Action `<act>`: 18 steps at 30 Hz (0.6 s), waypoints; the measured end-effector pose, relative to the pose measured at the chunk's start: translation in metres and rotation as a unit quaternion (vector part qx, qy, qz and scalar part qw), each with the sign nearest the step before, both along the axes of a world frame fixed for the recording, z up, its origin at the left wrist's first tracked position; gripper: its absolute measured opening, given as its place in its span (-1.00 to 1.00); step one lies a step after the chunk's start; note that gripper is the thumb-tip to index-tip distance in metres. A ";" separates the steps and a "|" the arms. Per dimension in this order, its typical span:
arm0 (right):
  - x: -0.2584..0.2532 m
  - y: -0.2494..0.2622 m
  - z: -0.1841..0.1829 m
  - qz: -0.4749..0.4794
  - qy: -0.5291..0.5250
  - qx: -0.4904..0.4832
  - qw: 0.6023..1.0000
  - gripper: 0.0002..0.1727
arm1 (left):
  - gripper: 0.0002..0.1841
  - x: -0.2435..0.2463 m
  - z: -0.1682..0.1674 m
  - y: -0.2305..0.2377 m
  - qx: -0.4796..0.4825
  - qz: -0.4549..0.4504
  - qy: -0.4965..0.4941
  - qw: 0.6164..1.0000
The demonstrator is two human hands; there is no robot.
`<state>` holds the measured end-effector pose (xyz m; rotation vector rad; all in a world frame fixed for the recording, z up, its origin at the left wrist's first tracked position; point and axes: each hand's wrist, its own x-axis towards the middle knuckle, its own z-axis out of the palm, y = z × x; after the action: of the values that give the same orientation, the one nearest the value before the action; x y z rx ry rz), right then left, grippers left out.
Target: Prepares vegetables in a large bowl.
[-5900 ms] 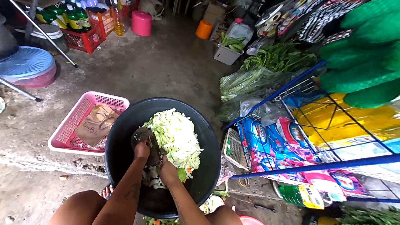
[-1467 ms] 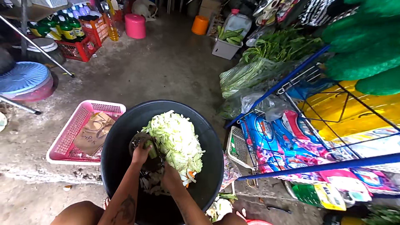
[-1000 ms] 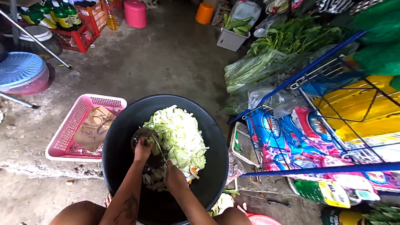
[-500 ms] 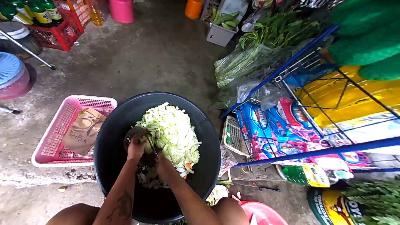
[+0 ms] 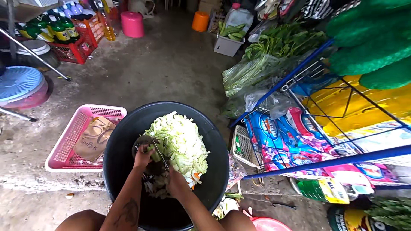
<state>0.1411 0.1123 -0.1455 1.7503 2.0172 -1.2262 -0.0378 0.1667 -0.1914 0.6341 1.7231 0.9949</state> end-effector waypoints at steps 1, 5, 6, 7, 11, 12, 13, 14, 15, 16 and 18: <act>0.000 0.001 0.000 0.001 0.002 -0.003 1.000 -0.48 | -0.41 0.000 -0.001 0.000 0.001 -0.001 0.000 1.000; -0.008 0.005 -0.005 -0.009 0.018 -0.001 1.000 -0.47 | -0.40 0.000 -0.003 0.000 0.004 -0.006 0.010 1.000; -0.011 0.007 -0.010 -0.017 0.029 0.002 0.999 -0.48 | -0.40 0.000 -0.003 0.000 0.005 -0.007 0.012 1.000; -0.015 0.010 -0.017 -0.022 0.037 0.001 0.999 -0.49 | -0.39 0.000 -0.003 0.000 0.006 -0.008 0.011 1.000; -0.025 0.023 -0.039 -0.016 0.033 -0.007 0.999 -0.47 | -0.37 -0.001 -0.007 0.001 0.001 -0.006 0.001 1.000; -0.027 0.024 -0.040 -0.012 0.033 -0.007 0.999 -0.47 | -0.38 -0.002 -0.006 0.001 0.001 -0.001 -0.002 1.000; -0.027 0.022 -0.040 -0.010 0.034 -0.009 0.999 -0.48 | -0.39 -0.001 -0.006 -0.001 0.000 0.003 -0.005 1.000; -0.025 0.021 -0.039 -0.009 0.037 -0.008 0.999 -0.49 | -0.40 -0.001 -0.005 -0.002 0.000 0.004 -0.006 1.000; -0.024 0.021 -0.036 -0.011 0.041 -0.005 0.999 -0.49 | -0.41 -0.001 -0.003 -0.002 0.003 0.004 -0.007 1.000; -0.023 0.021 -0.033 -0.011 0.042 -0.001 0.999 -0.50 | -0.42 -0.001 -0.002 -0.002 0.004 0.004 -0.009 1.000; -0.022 0.018 -0.032 -0.017 0.040 0.012 0.999 -0.51 | -0.43 -0.001 0.000 -0.002 0.002 0.003 -0.015 1.000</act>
<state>0.1192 0.1300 -0.1777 1.7800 2.0615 -1.3077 -0.0384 0.1648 -0.1916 0.6136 1.6987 1.0083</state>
